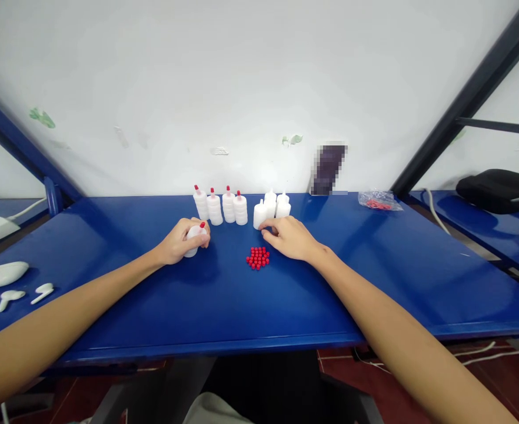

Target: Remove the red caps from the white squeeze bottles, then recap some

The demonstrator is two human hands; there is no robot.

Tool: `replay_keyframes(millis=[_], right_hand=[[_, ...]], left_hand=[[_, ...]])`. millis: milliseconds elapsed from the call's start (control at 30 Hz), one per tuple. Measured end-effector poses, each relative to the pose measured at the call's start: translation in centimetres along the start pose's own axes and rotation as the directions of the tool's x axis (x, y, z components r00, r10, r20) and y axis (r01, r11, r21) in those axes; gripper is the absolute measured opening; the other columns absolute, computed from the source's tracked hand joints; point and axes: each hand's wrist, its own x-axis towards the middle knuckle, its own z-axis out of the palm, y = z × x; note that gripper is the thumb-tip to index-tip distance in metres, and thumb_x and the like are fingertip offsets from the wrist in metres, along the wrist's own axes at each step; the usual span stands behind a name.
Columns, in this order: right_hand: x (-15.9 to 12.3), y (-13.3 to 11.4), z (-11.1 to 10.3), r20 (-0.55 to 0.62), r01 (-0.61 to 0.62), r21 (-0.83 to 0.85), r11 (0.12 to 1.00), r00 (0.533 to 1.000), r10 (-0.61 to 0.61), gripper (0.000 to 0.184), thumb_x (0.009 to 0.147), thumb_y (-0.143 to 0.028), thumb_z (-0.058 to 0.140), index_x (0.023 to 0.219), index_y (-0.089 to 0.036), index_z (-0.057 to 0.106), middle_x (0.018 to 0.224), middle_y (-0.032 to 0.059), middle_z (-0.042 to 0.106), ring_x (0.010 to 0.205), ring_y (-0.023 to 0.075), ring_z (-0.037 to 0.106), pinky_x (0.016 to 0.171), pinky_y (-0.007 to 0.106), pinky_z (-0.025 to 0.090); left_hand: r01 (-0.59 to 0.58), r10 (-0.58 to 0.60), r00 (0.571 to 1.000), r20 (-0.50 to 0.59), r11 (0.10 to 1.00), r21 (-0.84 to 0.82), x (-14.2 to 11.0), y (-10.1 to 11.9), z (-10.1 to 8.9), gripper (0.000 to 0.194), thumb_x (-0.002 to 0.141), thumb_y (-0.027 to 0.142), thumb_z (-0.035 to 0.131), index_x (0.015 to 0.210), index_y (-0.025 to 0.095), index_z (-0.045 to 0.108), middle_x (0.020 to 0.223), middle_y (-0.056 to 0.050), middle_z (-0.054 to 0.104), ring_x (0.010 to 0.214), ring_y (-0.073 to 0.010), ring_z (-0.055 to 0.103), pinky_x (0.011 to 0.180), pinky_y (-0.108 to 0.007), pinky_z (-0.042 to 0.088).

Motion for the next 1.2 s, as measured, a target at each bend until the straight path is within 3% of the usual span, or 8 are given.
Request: replay_keyframes(millis=[133,300,533,633,767,967,1067,1200], right_hand=[[0.0,0.0,0.1,0.007,-0.017,-0.001,1.0,1.0,0.017,0.034,0.091,-0.028,0.05,0.116,-0.022,0.071,0.061,-0.0029,0.059,0.056,0.0129,0.053,0.057,0.025,0.035],[0.0,0.3,0.2,0.037,-0.063,-0.036,0.997,0.997,0.064,0.042,0.092,-0.029,0.05,0.131,-0.022,0.063,0.064,-0.002,0.06,0.057,0.0139,0.053,0.057,0.026,0.035],[0.0,0.6,0.3,0.062,-0.035,-0.082,0.996,0.997,0.04,0.055,0.093,-0.031,0.051,0.147,-0.02,0.047,0.065,-0.0015,0.062,0.057,0.0148,0.054,0.055,0.025,0.034],[-0.1,0.4,0.3,0.022,-0.012,-0.069,0.998,1.0,0.014,0.046,0.092,-0.029,0.05,0.137,-0.02,0.057,0.061,-0.0024,0.06,0.054,0.0137,0.052,0.055,0.025,0.034],[-0.6,-1.0,-0.1,-0.084,0.121,0.027,0.992,0.989,-0.118,0.028,0.089,-0.027,0.053,0.107,-0.018,0.073,0.056,-0.0038,0.055,0.05,0.011,0.047,0.057,0.025,0.037],[-1.2,-4.3,0.2,-0.019,0.285,-0.025,0.958,0.958,-0.286,0.023,0.092,-0.033,0.054,0.103,-0.02,0.07,0.066,-0.0007,0.064,0.057,0.0121,0.055,0.058,0.024,0.036],[-1.1,-4.8,0.7,0.042,0.329,-0.082,0.941,0.944,-0.327,0.024,0.097,-0.034,0.049,0.088,-0.019,0.066,0.07,0.0014,0.067,0.057,0.0126,0.055,0.056,0.025,0.034],[-1.1,-4.7,0.7,0.035,0.369,-0.092,0.925,0.929,-0.367,0.028,0.101,-0.04,0.044,0.096,-0.019,0.062,0.076,0.0019,0.066,0.06,0.0129,0.055,0.058,0.025,0.035]], left_hand=[[0.048,-0.048,0.999,-0.011,0.995,0.082,-0.3,0.4,0.6,0.035,0.09,0.044,0.054,0.076,0.014,0.066,0.058,0.0,0.062,0.052,-0.0113,0.055,0.052,-0.021,0.043],[0.005,-0.003,1.0,-0.008,0.969,0.248,-0.2,0.9,1.1,0.027,0.09,0.043,0.056,0.087,0.017,0.063,0.071,0.001,0.066,0.058,-0.0115,0.058,0.057,-0.021,0.044],[-0.137,0.078,0.989,0.128,0.819,0.557,-0.2,1.1,1.9,0.026,0.09,0.047,0.057,0.096,0.022,0.062,0.081,-0.001,0.071,0.065,-0.0156,0.064,0.059,-0.023,0.04],[-0.161,0.102,0.986,0.132,0.794,0.586,-0.2,1.1,2.4,0.027,0.093,0.047,0.055,0.097,0.022,0.061,0.084,-0.002,0.073,0.065,-0.0157,0.065,0.058,-0.023,0.039],[-0.14,0.054,0.987,0.152,0.761,0.633,0.0,1.2,2.5,0.032,0.096,0.052,0.05,0.107,0.023,0.058,0.088,-0.004,0.073,0.07,-0.0195,0.068,0.06,-0.025,0.04],[-0.167,0.049,0.974,0.219,0.812,0.559,0.1,1.9,2.6,0.05,0.096,0.062,0.041,0.124,0.022,0.05,0.098,-0.006,0.073,0.079,-0.023,0.07,0.063,-0.027,0.041],[-0.228,0.098,0.958,0.271,0.834,0.502,0.1,2.1,2.8,0.052,0.097,0.061,0.04,0.13,0.022,0.045,0.101,-0.006,0.072,0.08,-0.0225,0.069,0.063,-0.027,0.041],[-0.242,0.118,0.95,0.29,0.863,0.444,0.0,2.3,3.0,0.045,0.098,0.058,0.042,0.124,0.022,0.049,0.094,-0.004,0.071,0.076,-0.0202,0.067,0.063,-0.026,0.04]])
